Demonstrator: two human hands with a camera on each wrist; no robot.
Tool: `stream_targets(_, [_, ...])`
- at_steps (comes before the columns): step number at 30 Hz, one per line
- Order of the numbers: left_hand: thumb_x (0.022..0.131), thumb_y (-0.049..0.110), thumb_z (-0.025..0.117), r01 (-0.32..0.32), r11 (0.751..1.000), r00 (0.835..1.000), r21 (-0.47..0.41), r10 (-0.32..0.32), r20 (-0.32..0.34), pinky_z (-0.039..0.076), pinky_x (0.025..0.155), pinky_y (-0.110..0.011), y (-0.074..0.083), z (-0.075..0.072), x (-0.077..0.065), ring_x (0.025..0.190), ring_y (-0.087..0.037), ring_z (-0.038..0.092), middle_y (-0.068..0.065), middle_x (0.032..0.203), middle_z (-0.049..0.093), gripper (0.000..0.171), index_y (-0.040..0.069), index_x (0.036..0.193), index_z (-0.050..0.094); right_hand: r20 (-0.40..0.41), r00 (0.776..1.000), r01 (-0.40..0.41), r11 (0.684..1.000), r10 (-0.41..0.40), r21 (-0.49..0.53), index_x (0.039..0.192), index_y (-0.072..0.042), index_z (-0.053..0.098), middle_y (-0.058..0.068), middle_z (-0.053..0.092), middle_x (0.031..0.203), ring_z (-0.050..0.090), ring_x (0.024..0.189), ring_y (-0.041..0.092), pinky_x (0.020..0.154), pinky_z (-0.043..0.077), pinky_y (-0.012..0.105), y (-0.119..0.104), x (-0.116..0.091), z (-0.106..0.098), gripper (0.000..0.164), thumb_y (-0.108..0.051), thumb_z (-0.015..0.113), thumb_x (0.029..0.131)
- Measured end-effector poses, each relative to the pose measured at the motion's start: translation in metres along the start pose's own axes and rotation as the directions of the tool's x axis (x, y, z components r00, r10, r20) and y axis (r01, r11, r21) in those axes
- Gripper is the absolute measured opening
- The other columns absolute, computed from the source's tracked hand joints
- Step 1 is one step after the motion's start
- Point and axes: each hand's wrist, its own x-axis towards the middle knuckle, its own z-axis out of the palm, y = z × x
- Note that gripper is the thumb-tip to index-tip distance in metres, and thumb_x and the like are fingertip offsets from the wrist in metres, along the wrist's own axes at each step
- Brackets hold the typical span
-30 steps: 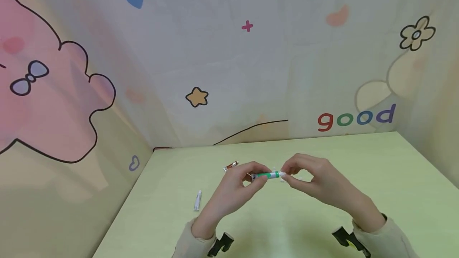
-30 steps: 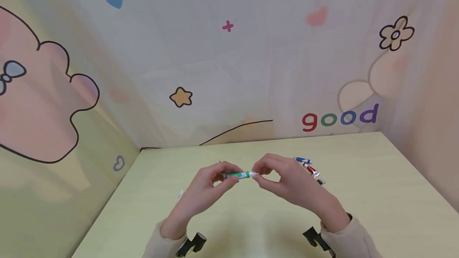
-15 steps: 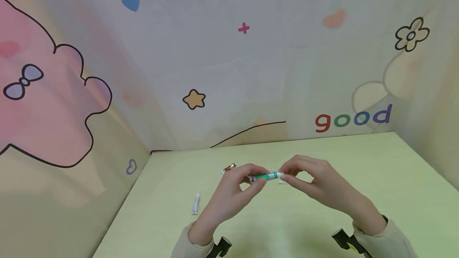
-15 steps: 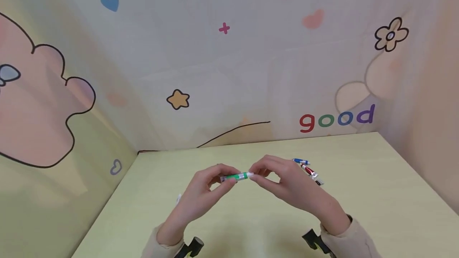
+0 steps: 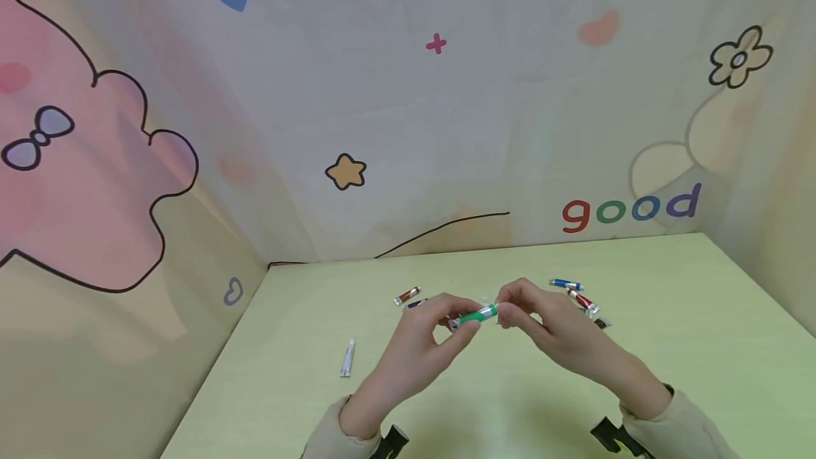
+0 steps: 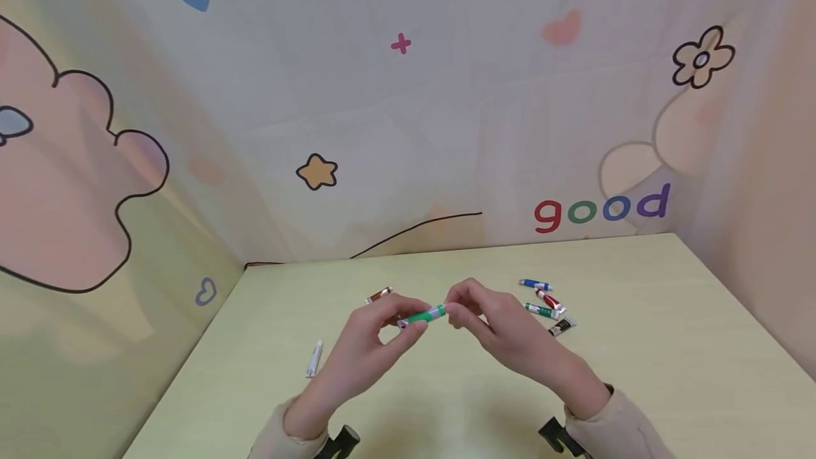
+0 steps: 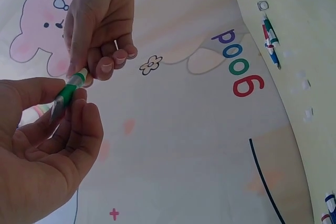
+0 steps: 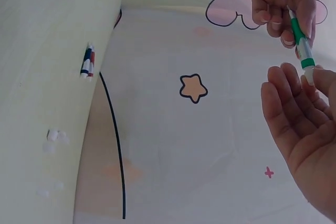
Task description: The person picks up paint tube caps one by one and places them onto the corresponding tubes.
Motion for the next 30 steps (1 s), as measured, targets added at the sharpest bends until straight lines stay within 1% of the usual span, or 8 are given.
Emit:
stream_targets(5, [0.099,0.019,0.068,0.006,1.000,1.000,0.015,-0.006,-0.005,0.052,0.072,-0.024,0.001,0.003,0.000,0.089,-0.009,0.060,0.007,0.104,0.070,0.016,0.014,0.113,0.072,-0.026,1.000,-0.014,1.000,0.014,-0.006,0.101,-0.017,0.057,-0.011,0.058,0.081,0.060,0.074,0.007,0.065,0.051,0.026,0.002,-0.001,0.004,0.014,-0.003,0.057,0.102])
stream_targets(11, [0.098,0.018,0.068,-0.040,0.999,0.999,0.029,0.040,-0.006,0.052,0.074,-0.023,-0.002,0.009,0.001,0.088,-0.008,0.060,0.005,0.102,0.071,0.016,0.011,0.113,0.071,-0.067,0.997,-0.027,0.999,0.026,-0.025,0.093,-0.015,0.058,-0.014,0.059,0.075,0.063,0.068,0.005,0.065,0.056,0.027,0.000,0.000,0.007,0.017,-0.002,0.054,0.103])
stream_targets(16, [0.098,0.016,0.069,-0.053,0.998,0.999,0.030,0.053,0.007,0.052,0.074,-0.022,0.001,0.013,0.002,0.085,-0.007,0.059,0.003,0.102,0.071,0.016,0.009,0.112,0.071,-0.087,0.992,-0.092,0.995,0.089,-0.039,0.081,-0.018,0.056,-0.016,0.055,0.067,0.057,0.060,0.006,0.056,0.049,0.024,-0.002,-0.001,0.009,0.027,-0.006,0.053,0.105])
stream_targets(20, [0.098,0.016,0.069,-0.041,0.999,0.999,0.019,0.041,0.017,0.053,0.076,-0.022,0.000,0.016,0.001,0.085,-0.007,0.060,0.002,0.103,0.072,0.016,0.008,0.111,0.071,-0.099,0.987,-0.135,0.990,0.130,-0.047,0.074,-0.021,0.056,-0.016,0.053,0.062,0.053,0.056,0.006,0.050,0.042,0.024,0.001,-0.003,0.012,0.034,-0.009,0.052,0.106])
stream_targets(23, [0.098,0.016,0.068,-0.016,1.000,1.000,-0.003,0.016,0.020,0.054,0.078,-0.023,-0.003,0.017,0.000,0.086,-0.007,0.060,0.003,0.104,0.072,0.016,0.009,0.112,0.071,-0.103,0.985,-0.144,0.988,0.138,-0.050,0.073,-0.022,0.055,-0.016,0.052,0.061,0.050,0.055,0.004,0.049,0.040,0.024,0.003,-0.004,0.013,0.036,-0.010,0.050,0.107])
stream_targets(25, [0.098,0.019,0.068,0.021,0.999,0.999,-0.037,-0.019,0.029,0.054,0.079,-0.024,-0.005,0.016,-0.001,0.088,-0.008,0.061,0.004,0.105,0.072,0.017,0.011,0.113,0.071,-0.104,0.985,-0.141,0.989,0.135,-0.055,0.075,-0.021,0.055,-0.015,0.053,0.061,0.050,0.055,0.004,0.050,0.041,0.024,0.004,-0.004,0.014,0.035,-0.010,0.049,0.107])
stream_targets(27, [0.099,0.022,0.068,0.072,0.994,0.997,-0.081,-0.068,0.046,0.054,0.080,-0.026,-0.007,0.015,0.000,0.088,-0.008,0.062,0.006,0.105,0.072,0.018,0.014,0.114,0.071,-0.102,0.984,-0.153,0.987,0.147,-0.056,0.081,-0.020,0.057,-0.014,0.055,0.064,0.052,0.057,0.004,0.052,0.045,0.025,0.004,-0.005,0.012,0.031,-0.011,0.047,0.108])
stream_targets(30, [0.099,0.027,0.067,0.171,0.974,0.984,-0.148,-0.160,0.083,0.054,0.079,-0.027,-0.009,0.010,0.002,0.088,-0.008,0.063,0.007,0.105,0.072,0.018,0.019,0.114,0.072,-0.101,0.983,-0.160,0.985,0.153,-0.068,0.098,-0.018,0.061,-0.012,0.062,0.077,0.061,0.068,0.004,0.061,0.052,0.027,0.002,-0.006,0.006,0.016,-0.013,0.049,0.108])
